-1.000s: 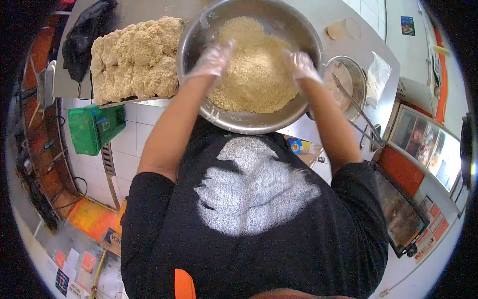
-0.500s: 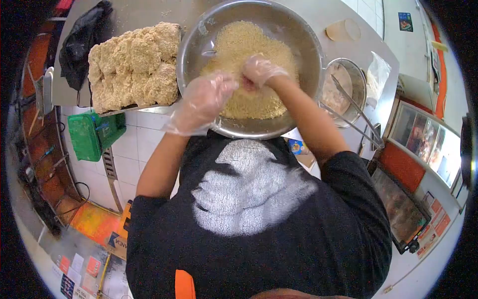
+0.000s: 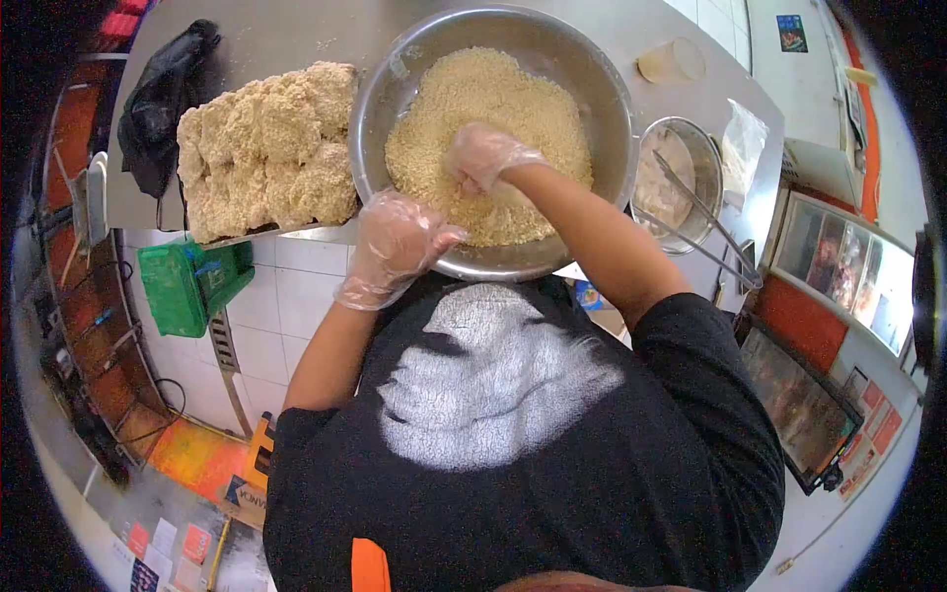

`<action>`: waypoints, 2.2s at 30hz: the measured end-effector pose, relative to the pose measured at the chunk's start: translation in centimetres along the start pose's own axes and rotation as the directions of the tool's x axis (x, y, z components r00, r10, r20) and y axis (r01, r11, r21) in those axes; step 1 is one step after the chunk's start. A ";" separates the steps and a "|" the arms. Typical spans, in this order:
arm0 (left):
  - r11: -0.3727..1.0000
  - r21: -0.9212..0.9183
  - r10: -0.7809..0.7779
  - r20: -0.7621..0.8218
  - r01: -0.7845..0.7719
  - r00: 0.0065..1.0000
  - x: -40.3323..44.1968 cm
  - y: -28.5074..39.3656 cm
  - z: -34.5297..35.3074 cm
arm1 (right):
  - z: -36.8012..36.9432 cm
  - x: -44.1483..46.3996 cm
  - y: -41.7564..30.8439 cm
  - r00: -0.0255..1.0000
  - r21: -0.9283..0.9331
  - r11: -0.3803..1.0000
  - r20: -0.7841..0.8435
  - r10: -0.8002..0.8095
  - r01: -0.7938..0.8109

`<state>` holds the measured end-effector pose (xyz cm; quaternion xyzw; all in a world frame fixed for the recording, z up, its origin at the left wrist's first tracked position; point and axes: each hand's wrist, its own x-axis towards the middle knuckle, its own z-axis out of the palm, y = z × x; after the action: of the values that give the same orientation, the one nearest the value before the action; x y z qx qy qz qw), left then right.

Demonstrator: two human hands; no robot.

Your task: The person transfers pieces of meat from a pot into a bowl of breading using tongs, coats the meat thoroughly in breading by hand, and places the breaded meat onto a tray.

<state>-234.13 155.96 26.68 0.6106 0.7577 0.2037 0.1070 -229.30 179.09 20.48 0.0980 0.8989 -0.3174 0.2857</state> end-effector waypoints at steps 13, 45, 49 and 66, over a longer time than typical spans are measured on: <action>0.999 0.022 -0.031 0.040 0.030 0.999 -0.7 0.2 0.6 | -6.6 -2.7 8.4 0.717 0.264 0.935 -0.602 0.352 -0.238; 0.966 -0.109 0.215 -0.165 -0.235 0.962 -0.8 -0.2 1.8 | 0.0 -5.1 10.1 0.840 0.878 0.445 -0.104 0.532 -0.173; 0.969 -0.082 0.216 -0.166 -0.232 0.962 -0.8 -0.5 1.5 | -5.5 -5.9 5.2 0.818 0.813 0.579 -0.377 0.434 0.067; 0.973 -0.050 0.214 -0.150 -0.224 0.965 -0.5 -1.5 0.7 | -3.0 4.5 3.2 0.971 0.591 0.788 -0.031 0.237 -0.173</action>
<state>-235.06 155.36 25.34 0.6705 0.6842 0.2825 0.0493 -233.19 183.41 18.17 0.2942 0.7553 -0.5395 0.2276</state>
